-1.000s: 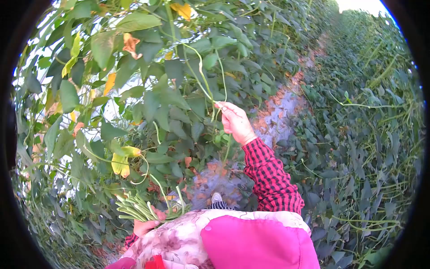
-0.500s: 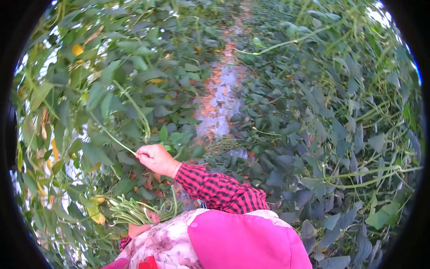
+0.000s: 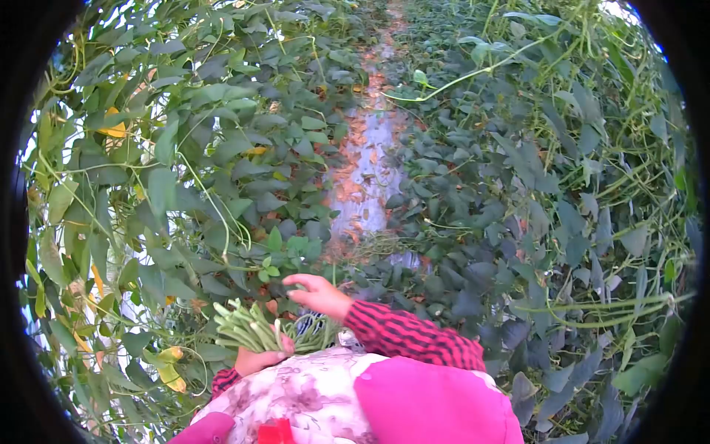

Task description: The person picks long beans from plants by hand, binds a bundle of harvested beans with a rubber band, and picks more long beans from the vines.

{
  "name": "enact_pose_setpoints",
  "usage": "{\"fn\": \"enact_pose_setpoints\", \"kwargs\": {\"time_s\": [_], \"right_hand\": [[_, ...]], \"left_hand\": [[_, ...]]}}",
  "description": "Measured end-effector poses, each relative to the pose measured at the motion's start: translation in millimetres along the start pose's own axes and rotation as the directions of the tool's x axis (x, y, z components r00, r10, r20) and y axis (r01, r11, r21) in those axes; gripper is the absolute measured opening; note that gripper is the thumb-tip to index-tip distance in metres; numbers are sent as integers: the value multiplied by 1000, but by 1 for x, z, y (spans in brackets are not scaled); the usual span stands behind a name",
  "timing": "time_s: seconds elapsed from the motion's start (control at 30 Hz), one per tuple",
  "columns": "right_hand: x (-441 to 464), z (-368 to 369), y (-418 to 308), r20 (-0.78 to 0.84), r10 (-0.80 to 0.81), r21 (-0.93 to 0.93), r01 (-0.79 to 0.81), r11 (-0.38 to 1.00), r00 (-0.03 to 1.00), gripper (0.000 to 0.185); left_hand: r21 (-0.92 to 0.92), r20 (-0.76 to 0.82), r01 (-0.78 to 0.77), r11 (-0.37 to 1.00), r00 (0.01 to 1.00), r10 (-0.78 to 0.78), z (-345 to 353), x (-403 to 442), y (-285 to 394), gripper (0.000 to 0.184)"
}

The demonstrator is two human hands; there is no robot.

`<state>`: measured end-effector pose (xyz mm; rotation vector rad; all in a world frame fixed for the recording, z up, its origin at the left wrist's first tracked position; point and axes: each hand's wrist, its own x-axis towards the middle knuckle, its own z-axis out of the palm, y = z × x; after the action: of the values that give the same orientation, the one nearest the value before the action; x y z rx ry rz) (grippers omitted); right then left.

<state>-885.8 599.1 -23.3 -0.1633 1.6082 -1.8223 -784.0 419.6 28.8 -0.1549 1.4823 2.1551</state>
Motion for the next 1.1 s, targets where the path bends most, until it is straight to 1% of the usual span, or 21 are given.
{"fn": "enact_pose_setpoints", "kwargs": {"time_s": [0.03, 0.07, 0.1, 0.27, 0.3, 0.4, 0.47, 0.5, 0.57, 0.63, 0.7, 0.73, 0.77, 0.83, 0.87, 0.9, 0.93, 0.97, 1.0, 1.03, 1.1], "right_hand": [[-5, -10, 7, 64, 53, 308, -70, 949, 997, 32], [-10, -15, -4, 80, 56, 469, -87, 879, 995, 29], [-18, -19, -20, 46, 46, 518, -63, 853, 998, 25], [-5, -20, -55, -58, -196, 518, 198, 833, 979, 21], [-2, -16, -69, -104, -176, 444, 204, 872, 979, 21], [22, -24, -83, -168, -135, 288, 180, 941, 976, 20], [39, -26, -93, -277, -254, 15, 268, 963, 927, 17], [47, -26, -93, -311, -231, 22, 250, 968, 922, 17], [68, -30, -91, -311, -319, 49, 350, 935, 895, 15], [82, -33, -100, -342, -285, 68, 326, 943, 895, 14], [94, -37, -101, -323, -376, -120, 357, 927, 868, 13], [98, -40, -103, -286, -323, -133, 296, 946, 902, 23], [106, -41, -103, -303, -303, -121, 279, 953, 904, 23], [124, -45, -104, -318, -447, 22, 478, 878, 836, 45], [128, -57, -106, -296, -425, -53, 429, 902, 856, 77], [136, -64, -102, -311, -415, -53, 421, 906, 855, 77], [147, -73, -94, -263, -393, 45, 418, 907, 881, 87], [155, -80, -85, -210, -377, 142, 409, 901, 902, 98], [159, -83, -72, 2, -298, 141, 295, 945, 955, 98], [155, -75, -73, 158, -203, 246, 161, 956, 966, 99], [159, -54, -75, 96, -344, 381, 285, 879, 934, 85]], "left_hand": [[4, -6, 2, 1000, 1000, -2, 0, 9, -1, 34], [-55, -71, 5, 998, 997, -9, 1, 20, 1, 36], [-109, -131, -5, 994, 991, -10, 1, 33, 5, 38], [-63, 42, -8, 998, 999, 10, 6, 102, 34, 44], [-110, 54, 4, 994, 999, 2, 0, 113, 31, 50], [29, 83, -44, 999, 996, 41, -19, 140, 41, 55], [82, 38, -87, 993, 996, 84, -28, 154, 48, 52], [46, 36, -52, 998, 998, 51, -23, 158, 65, 51], [-30, 75, 85, 996, 994, -82, -36, 171, 64, 52], [85, 148, 59, 995, 986, -71, -45, 187, 77, 55], [88, 132, 66, 994, 988, -77, -48, 195, 83, 55], [86, 139, 90, 992, 985, -102, -52, 199, 84, 55], [59, 113, 53, 997, 992, -60, -56, 204, 84, 53], [29, 92, 34, 999, 995, -37, -68, 212, 87, 52], [33, 78, 150, 988, 985, -152, -78, 215, 90, 50], [38, 65, 259, 965, 963, -262, -82, 218, 95, 49], [-14, 18, 174, 985, 985, -174, -76, 223, 104, 39], [-16, 32, 184, 983, 983, -183, -75, 230, 110, 39], [-171, 59, 145, 975, 989, -136, -76, 237, 116, 36], [-324, 75, 103, 940, 994, -83, -75, 241, 120, 32], [-306, 42, 84, 948, 996, -75, -76, 247, 126, 30]]}}
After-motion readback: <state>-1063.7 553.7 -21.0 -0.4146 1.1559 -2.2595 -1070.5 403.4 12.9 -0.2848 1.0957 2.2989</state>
